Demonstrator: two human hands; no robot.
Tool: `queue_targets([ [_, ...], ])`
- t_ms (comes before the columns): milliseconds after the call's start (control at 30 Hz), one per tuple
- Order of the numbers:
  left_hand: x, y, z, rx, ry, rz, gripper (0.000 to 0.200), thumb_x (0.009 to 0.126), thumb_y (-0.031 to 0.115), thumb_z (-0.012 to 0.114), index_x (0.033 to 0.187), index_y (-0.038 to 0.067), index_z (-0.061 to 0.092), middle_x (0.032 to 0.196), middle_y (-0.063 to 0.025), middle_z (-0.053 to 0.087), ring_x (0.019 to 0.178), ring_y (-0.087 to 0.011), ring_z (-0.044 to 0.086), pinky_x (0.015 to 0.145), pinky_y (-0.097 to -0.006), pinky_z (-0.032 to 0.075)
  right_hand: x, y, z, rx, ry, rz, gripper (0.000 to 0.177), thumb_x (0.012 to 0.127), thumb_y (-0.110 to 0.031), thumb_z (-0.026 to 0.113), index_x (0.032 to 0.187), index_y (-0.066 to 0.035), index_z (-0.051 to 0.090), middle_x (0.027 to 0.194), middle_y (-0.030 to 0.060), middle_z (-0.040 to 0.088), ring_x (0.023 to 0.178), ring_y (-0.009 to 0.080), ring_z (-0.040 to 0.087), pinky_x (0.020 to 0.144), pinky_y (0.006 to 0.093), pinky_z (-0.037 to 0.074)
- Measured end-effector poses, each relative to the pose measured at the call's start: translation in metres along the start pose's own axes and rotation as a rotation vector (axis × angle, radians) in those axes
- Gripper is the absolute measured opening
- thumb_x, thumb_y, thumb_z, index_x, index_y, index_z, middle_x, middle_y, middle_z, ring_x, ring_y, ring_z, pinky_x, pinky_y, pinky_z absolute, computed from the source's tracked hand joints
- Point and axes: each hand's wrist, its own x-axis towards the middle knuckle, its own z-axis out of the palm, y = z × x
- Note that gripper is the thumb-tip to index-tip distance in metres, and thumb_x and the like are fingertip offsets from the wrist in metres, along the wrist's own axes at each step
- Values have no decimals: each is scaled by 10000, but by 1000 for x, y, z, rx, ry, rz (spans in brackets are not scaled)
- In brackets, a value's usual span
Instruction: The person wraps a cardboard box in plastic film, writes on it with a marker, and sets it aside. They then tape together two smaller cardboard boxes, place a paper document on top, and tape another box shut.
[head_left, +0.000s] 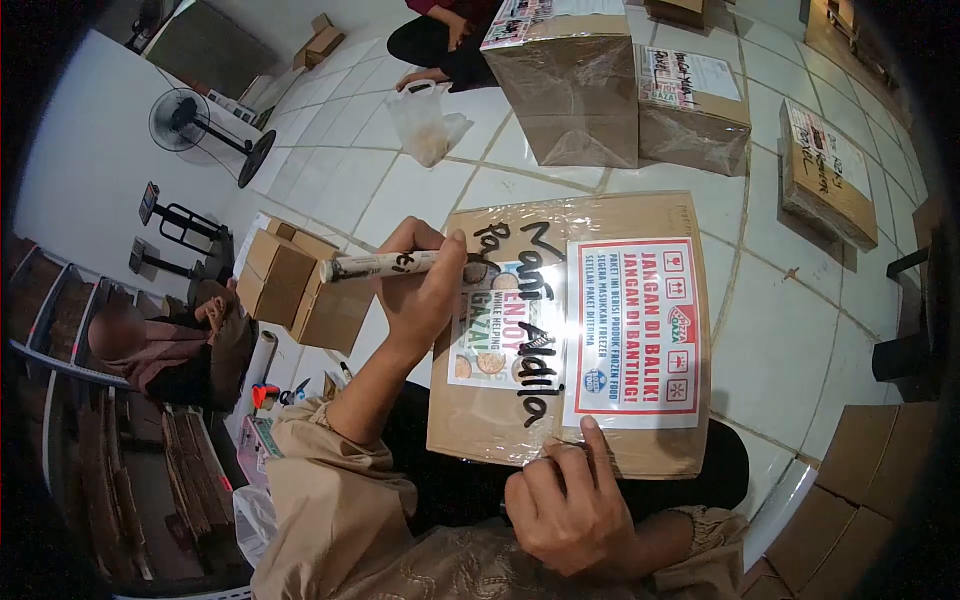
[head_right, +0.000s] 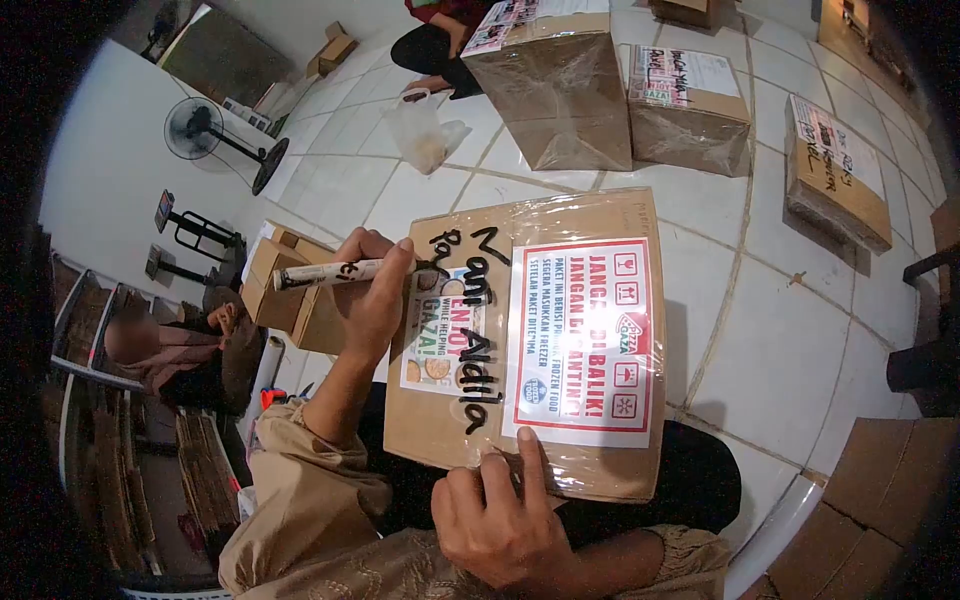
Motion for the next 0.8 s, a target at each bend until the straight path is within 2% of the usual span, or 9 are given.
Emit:
queue_targets([
  [67, 2, 8, 4, -19, 26, -30, 216, 786, 70, 647, 629, 13, 510, 549, -15, 533, 499, -39, 445, 434, -214, 325, 0, 0, 1, 6, 20, 7, 94, 661, -65, 607, 623, 5, 558, 647, 113, 502, 788, 258, 593, 898, 576, 426],
  [267, 0, 14, -2, 37, -96, 13, 230, 796, 66, 635, 619, 18, 496, 537, -5, 504, 486, -41, 416, 434, -220, 323, 0, 0, 2, -14, 21, 9, 85, 624, -64, 611, 613, 5, 561, 636, 102, 502, 783, 251, 593, 903, 569, 427],
  [367, -5, 6, -4, 5, -56, 35, 213, 791, 51, 626, 620, 14, 504, 545, -20, 532, 472, -48, 430, 431, -218, 331, -1, 0, 2, -24, 25, 8, 90, 635, -64, 616, 611, 5, 564, 635, 97, 505, 779, 248, 592, 900, 567, 430],
  [467, -7, 6, -1, -150, 54, 43, 207, 773, 38, 625, 606, 12, 507, 535, -40, 541, 454, -56, 430, 420, -228, 329, 1, 0, 0, -4, 27, 16, 99, 648, -69, 621, 614, 5, 564, 640, 100, 507, 779, 249, 591, 897, 564, 433],
  [533, -6, 11, -3, 0, -79, 72, 216, 755, 41, 639, 590, 10, 504, 515, -47, 530, 436, -62, 425, 405, -239, 326, 1, 1, -2, -13, 9, -1, 107, 656, -75, 626, 616, 5, 567, 650, 105, 511, 782, 251, 591, 891, 560, 438],
  [567, -5, 11, -3, 0, -81, 74, 216, 755, 41, 639, 590, 10, 504, 515, -47, 530, 436, -62, 425, 405, -239, 326, 1, 1, -2, -13, 12, 0, 107, 656, -75, 626, 616, 5, 567, 650, 105, 511, 782, 251, 591, 891, 560, 438],
  [633, -4, 12, -3, 45, -151, 178, 222, 751, 48, 644, 584, 5, 504, 506, -53, 527, 430, -62, 425, 398, -237, 322, 0, 0, -1, -32, 21, -5, 97, 653, -72, 624, 626, 4, 570, 656, 108, 510, 781, 250, 589, 893, 560, 438],
  [800, -4, 13, -3, 59, -104, 91, 228, 751, 50, 645, 581, 6, 499, 499, -51, 525, 426, -60, 442, 390, -235, 328, 0, 0, 0, -15, -4, 2, 89, 653, -68, 622, 626, -1, 568, 653, 103, 507, 776, 245, 588, 902, 563, 432],
])
